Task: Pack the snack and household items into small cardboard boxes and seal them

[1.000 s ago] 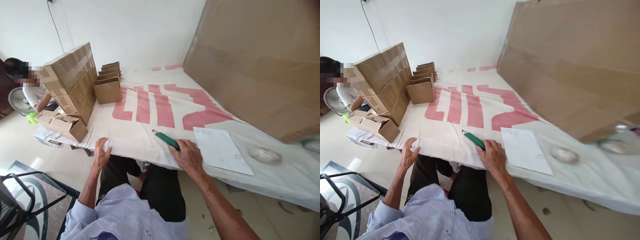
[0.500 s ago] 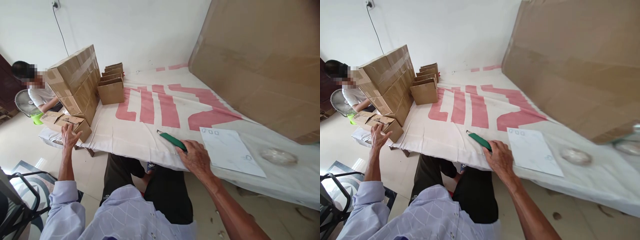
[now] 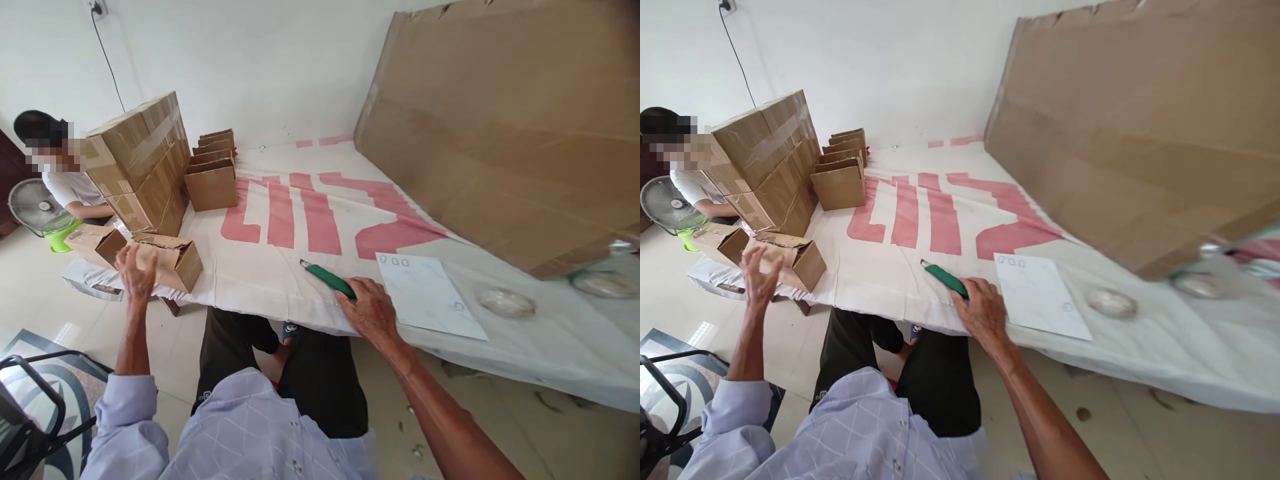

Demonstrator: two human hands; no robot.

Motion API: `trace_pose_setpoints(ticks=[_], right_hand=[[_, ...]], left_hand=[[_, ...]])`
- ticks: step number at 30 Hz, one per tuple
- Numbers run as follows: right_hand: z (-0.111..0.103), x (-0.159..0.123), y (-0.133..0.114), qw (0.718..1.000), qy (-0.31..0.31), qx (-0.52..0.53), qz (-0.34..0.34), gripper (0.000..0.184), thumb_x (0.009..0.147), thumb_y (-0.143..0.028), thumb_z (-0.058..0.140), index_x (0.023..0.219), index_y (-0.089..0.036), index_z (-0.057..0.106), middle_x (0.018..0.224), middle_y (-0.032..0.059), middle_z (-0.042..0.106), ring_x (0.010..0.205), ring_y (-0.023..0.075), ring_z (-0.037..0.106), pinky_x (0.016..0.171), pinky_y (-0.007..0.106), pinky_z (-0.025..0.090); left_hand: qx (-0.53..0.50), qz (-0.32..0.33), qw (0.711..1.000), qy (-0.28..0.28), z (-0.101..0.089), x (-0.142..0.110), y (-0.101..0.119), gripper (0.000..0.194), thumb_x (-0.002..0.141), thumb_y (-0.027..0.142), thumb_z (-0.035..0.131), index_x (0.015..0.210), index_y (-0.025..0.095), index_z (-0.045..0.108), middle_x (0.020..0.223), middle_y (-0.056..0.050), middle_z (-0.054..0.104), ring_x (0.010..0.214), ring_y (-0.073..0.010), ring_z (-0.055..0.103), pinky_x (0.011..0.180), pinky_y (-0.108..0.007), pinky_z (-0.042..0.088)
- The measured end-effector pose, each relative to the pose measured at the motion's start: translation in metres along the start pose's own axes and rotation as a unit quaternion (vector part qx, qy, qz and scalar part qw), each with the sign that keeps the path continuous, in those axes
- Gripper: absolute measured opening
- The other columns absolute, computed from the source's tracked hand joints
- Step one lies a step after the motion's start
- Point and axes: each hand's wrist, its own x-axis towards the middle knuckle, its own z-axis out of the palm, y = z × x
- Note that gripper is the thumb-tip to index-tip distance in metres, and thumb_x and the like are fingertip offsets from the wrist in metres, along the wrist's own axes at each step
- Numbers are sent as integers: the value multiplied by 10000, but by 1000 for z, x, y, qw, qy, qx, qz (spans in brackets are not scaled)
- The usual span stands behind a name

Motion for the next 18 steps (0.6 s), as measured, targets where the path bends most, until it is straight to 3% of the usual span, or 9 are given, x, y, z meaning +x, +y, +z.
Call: trace_pose_setpoints(ticks=[2, 4, 7, 12, 18], right_hand=[[0, 1, -1, 1000, 4, 5, 4, 304, 956, -342, 575, 1160, -202, 752, 1157, 186, 757, 1040, 372, 668, 926, 523, 574], [0, 1, -2, 1000, 7, 6, 8, 293, 953, -340, 580, 1151, -208, 752, 1154, 182, 755, 1042, 369, 669, 929, 518, 572], [2, 1, -1, 1000, 8, 9, 7, 285, 954, -339, 586, 1145, -208, 752, 1162, 181, 752, 1063, 365, 674, 956, 511, 568], [3, 2, 1, 1000, 0, 2, 14, 309, 966, -344, 583, 1174, -194, 755, 1190, 185, 749, 1082, 361, 673, 947, 504, 572], [-3, 4, -1, 999, -24, 1, 24, 331, 966, -337, 594, 1208, -182, 757, 1222, 196, 748, 1099, 361, 665, 973, 508, 568]], left_hand=[[-21, -85, 995, 42, -6, 29, -18, 603, 887, 479, 780, 1400, 173, 697, 1552, -214, 581, 1517, -407, 486, 1312, -587, 378], [-43, -151, 987, 38, -10, 53, -33, 638, 837, 454, 791, 1392, 158, 688, 1493, -215, 624, 1486, -412, 515, 1302, -589, 394], [-70, -185, 980, 8, -9, 65, -43, 643, 771, 473, 790, 1318, 144, 719, 1324, -188, 715, 1297, -399, 645, 1205, -582, 497], [-136, -184, 973, -38, 4, 26, -26, 716, 729, 606, 763, 1284, 154, 734, 1208, -139, 764, 1069, -323, 726, 987, -476, 612], [-293, -155, 933, -141, 20, -33, 26, 654, 738, 627, 815, 1238, 213, 742, 1178, -111, 773, 1019, -295, 751, 824, -386, 618]])
